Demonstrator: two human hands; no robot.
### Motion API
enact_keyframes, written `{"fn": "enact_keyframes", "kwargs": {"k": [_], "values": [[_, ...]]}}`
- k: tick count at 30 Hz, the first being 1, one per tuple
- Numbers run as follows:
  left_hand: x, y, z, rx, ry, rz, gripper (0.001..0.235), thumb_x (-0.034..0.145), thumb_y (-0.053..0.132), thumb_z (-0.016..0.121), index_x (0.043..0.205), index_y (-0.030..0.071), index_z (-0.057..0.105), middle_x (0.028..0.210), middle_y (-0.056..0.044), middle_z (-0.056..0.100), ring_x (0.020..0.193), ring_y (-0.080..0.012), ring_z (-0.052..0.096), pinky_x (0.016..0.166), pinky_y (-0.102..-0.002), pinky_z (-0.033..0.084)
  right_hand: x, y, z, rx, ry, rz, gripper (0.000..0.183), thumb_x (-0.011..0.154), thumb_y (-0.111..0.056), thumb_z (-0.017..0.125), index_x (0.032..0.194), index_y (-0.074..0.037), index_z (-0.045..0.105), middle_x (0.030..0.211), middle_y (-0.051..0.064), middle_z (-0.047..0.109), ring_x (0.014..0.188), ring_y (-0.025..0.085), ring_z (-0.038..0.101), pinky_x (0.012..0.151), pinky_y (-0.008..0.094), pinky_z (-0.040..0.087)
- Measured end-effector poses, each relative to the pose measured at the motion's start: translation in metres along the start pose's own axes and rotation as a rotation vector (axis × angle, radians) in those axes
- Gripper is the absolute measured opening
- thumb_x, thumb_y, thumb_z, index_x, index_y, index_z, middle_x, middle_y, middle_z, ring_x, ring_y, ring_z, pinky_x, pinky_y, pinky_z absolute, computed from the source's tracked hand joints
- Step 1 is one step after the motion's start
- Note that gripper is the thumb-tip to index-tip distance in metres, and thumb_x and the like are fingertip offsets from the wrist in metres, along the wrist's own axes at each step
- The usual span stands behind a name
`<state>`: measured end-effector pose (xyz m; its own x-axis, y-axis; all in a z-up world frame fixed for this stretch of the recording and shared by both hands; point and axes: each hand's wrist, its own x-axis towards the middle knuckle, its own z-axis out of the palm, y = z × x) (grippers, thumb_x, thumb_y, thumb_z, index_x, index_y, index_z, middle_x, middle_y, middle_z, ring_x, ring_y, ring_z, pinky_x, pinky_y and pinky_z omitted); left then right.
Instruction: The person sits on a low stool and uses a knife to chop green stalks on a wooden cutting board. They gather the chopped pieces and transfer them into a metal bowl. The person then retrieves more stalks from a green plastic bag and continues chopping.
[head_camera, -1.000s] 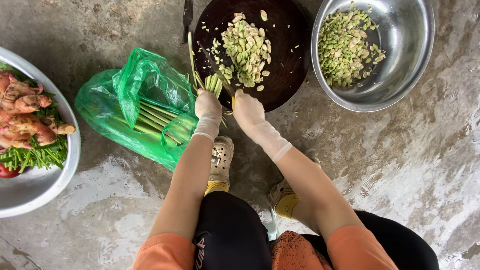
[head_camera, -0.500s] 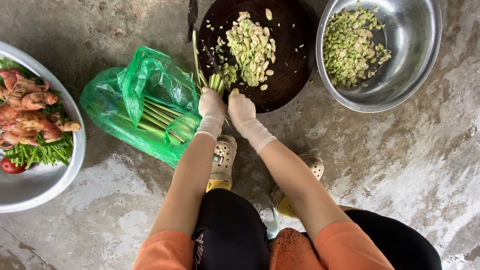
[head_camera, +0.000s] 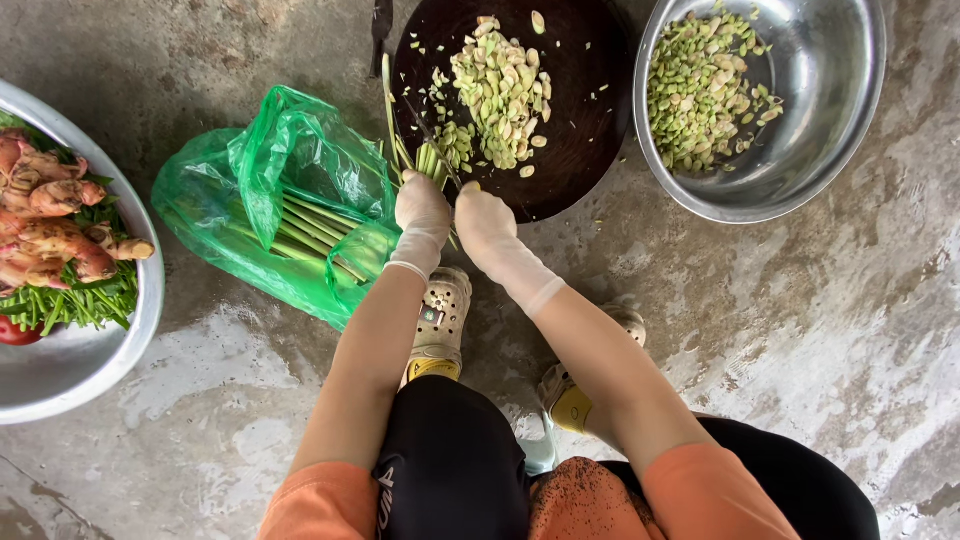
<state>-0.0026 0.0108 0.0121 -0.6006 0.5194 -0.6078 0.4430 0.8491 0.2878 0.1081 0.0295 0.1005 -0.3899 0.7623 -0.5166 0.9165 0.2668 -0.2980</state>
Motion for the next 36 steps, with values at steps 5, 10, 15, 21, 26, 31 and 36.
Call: {"fn": "enact_keyframes", "kwargs": {"k": [5, 10, 15, 21, 26, 31, 36], "values": [[-0.001, 0.000, -0.014, -0.002, -0.008, 0.035, 0.027, 0.101, 0.014, 0.060, 0.119, -0.003, 0.049, 0.106, -0.024, 0.074, 0.099, -0.0363, 0.074, 0.081, -0.042, 0.062, 0.021, -0.007, 0.017, -0.014, 0.159, -0.050, 0.020, 0.098, -0.008, 0.049, 0.110, 0.004, 0.058, 0.090, 0.025, 0.073, 0.082, 0.042, 0.074, 0.070, 0.049, 0.061], [-0.006, 0.005, -0.017, 0.043, -0.043, 0.031, 0.039, 0.092, 0.013, 0.068, 0.120, -0.005, 0.046, 0.108, -0.024, 0.073, 0.101, -0.0349, 0.074, 0.082, -0.039, 0.062, 0.000, 0.010, 0.001, 0.051, 0.150, -0.099, 0.019, 0.099, -0.013, 0.052, 0.108, 0.002, 0.058, 0.086, 0.024, 0.073, 0.079, 0.043, 0.073, 0.068, 0.052, 0.058], [-0.004, 0.005, -0.016, 0.030, -0.062, 0.008, 0.037, 0.095, 0.013, 0.067, 0.121, -0.005, 0.047, 0.108, -0.024, 0.073, 0.101, -0.0343, 0.075, 0.084, -0.039, 0.062, -0.020, 0.003, -0.020, -0.073, -0.065, -0.002, 0.015, 0.096, -0.008, 0.053, 0.106, 0.003, 0.059, 0.093, 0.025, 0.074, 0.088, 0.041, 0.074, 0.075, 0.049, 0.061], [0.002, 0.002, -0.013, 0.011, -0.008, 0.040, 0.032, 0.096, 0.012, 0.066, 0.119, -0.002, 0.050, 0.107, -0.023, 0.074, 0.101, -0.0352, 0.074, 0.085, -0.041, 0.061, -0.006, -0.012, -0.022, -0.030, -0.022, -0.013, 0.018, 0.099, -0.009, 0.050, 0.106, 0.005, 0.059, 0.094, 0.025, 0.074, 0.090, 0.042, 0.074, 0.076, 0.049, 0.061], [0.003, 0.003, -0.011, 0.049, 0.008, 0.100, 0.034, 0.096, 0.012, 0.063, 0.122, -0.004, 0.049, 0.106, -0.022, 0.074, 0.098, -0.0344, 0.075, 0.080, -0.040, 0.062, 0.001, -0.016, -0.018, 0.000, -0.008, 0.009, 0.024, 0.099, -0.008, 0.048, 0.114, 0.007, 0.058, 0.094, 0.026, 0.073, 0.089, 0.042, 0.074, 0.075, 0.049, 0.061], [0.021, -0.003, -0.003, 0.195, -0.017, 0.149, 0.053, 0.094, 0.011, 0.059, 0.137, -0.013, 0.038, 0.103, -0.025, 0.074, 0.095, -0.0329, 0.075, 0.073, -0.038, 0.063, 0.024, -0.015, -0.003, 0.020, 0.016, -0.044, 0.023, 0.100, -0.011, 0.049, 0.107, 0.002, 0.066, 0.098, 0.025, 0.073, 0.094, 0.042, 0.073, 0.081, 0.051, 0.060], [0.017, -0.012, 0.008, 0.086, 0.019, 0.117, 0.036, 0.103, 0.015, 0.056, 0.132, -0.006, 0.048, 0.107, -0.022, 0.075, 0.099, -0.0346, 0.074, 0.080, -0.042, 0.061, 0.015, -0.001, 0.030, 0.023, 0.208, -0.130, 0.052, 0.079, -0.009, 0.060, 0.126, 0.013, 0.054, 0.091, 0.026, 0.072, 0.081, 0.043, 0.073, 0.070, 0.050, 0.059]]}}
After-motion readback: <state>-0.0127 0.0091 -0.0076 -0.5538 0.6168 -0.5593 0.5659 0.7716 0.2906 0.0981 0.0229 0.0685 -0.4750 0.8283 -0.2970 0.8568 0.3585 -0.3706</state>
